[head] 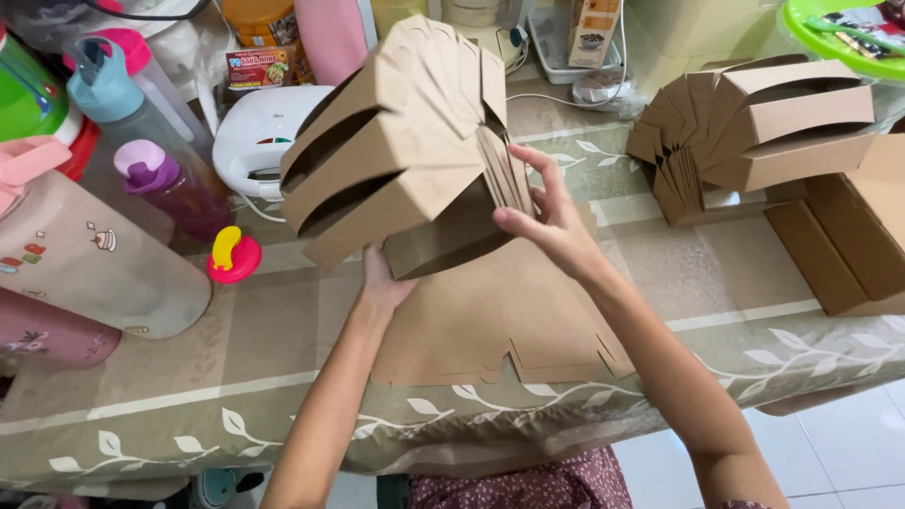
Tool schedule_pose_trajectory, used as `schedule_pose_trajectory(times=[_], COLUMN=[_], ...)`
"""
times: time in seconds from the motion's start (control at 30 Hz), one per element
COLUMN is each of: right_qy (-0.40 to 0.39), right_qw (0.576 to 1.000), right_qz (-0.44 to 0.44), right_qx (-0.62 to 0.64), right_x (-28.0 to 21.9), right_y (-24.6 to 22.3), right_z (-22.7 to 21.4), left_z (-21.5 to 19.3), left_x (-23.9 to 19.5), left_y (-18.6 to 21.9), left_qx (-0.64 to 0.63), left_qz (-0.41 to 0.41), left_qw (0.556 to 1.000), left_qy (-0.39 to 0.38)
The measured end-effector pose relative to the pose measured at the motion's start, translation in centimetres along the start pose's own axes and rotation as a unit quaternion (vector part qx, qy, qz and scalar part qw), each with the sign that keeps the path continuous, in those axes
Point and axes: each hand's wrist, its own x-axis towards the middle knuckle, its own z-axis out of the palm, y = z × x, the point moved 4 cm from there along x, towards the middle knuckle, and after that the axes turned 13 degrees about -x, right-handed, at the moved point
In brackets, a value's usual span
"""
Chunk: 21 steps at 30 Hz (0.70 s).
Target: Assembling cardboard pastry boxes by folding flat sheets along pre-scored lines.
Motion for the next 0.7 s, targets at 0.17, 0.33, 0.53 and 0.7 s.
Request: schedule_pose_trajectory(times=[0.17,0.33,0.53,0.7], right_qy=[0.029,-0.009,-0.059,-0.010], right_qw=[0.996,0.997,0.998,0.990], right_qz=[-0.071,-0.035,0.021,-0.010], right_qx=[-0.035,-0.068,0.006,-0.137], right_x=[-1.8,-1.3,-0.7,1.1], right_y=[-2.5,-0.5,-0.9,2.3], right_z=[1.6,1.1,-0.2,-2.5], left_z=[0.0,0.0,-0.5,-6.0], left_x=[-0.2,-0.3,-0.3,1.5], left_y=[-0.5,-0.3,-0.3,1.3], left_qx=[0.016,0.031,0.051,0.067], left_qz=[0.008,0.019,0.028,0.037], left_qw=[1.000,0.999,0.997,0.994], left_qy=[-0.018,-0.037,-0.059,-0.076])
